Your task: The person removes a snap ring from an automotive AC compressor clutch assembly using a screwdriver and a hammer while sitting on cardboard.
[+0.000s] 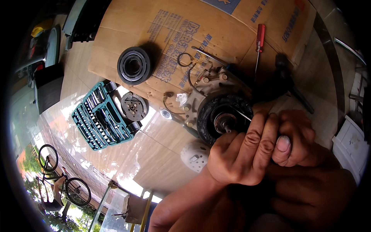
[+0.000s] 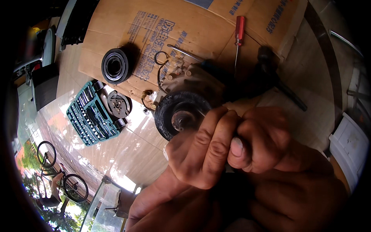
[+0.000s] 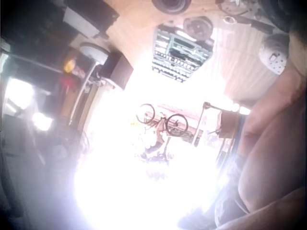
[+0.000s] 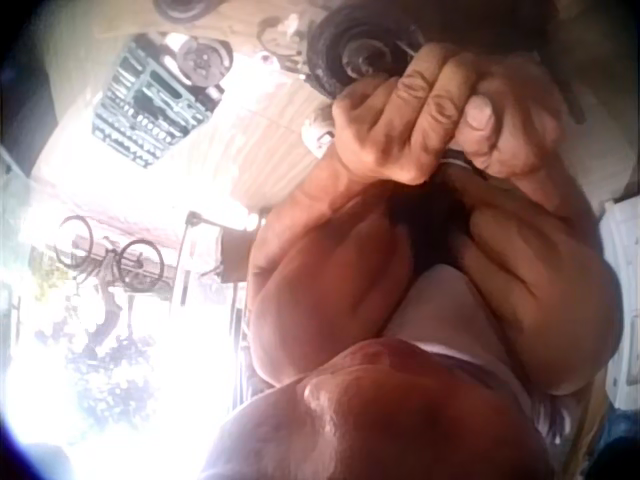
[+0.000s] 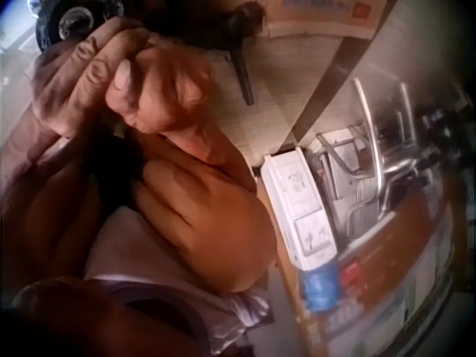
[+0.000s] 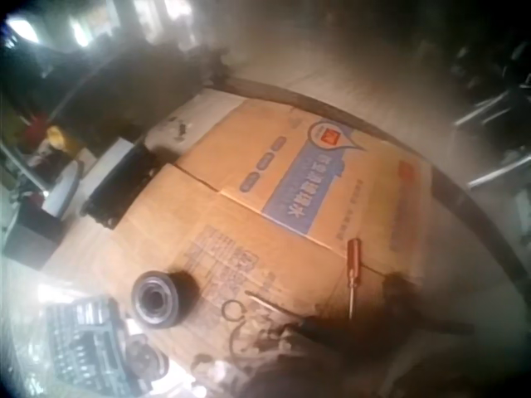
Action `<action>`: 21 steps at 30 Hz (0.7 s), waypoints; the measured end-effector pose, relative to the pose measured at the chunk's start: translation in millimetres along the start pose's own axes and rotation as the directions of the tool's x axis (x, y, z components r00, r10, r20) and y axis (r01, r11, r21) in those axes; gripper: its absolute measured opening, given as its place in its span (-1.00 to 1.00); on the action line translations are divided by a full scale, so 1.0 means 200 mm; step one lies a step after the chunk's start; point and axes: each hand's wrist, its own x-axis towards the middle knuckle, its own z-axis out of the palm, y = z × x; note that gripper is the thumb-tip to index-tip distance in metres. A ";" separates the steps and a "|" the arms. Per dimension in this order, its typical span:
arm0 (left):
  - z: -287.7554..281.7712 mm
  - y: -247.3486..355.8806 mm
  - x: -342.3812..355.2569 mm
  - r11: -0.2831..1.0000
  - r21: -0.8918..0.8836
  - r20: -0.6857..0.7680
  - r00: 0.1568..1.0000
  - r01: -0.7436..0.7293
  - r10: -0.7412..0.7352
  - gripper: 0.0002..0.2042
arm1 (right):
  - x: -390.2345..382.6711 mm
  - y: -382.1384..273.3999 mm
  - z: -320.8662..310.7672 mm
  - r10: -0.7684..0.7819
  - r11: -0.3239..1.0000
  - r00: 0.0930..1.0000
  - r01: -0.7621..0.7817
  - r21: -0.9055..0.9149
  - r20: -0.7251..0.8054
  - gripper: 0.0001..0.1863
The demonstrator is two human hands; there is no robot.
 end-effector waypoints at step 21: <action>-0.09 0.01 -0.03 0.999 0.000 0.124 0.991 -0.043 0.043 -0.75 | 0.06 0.02 -0.06 -0.019 0.999 0.989 0.012 0.050 0.150 -0.58</action>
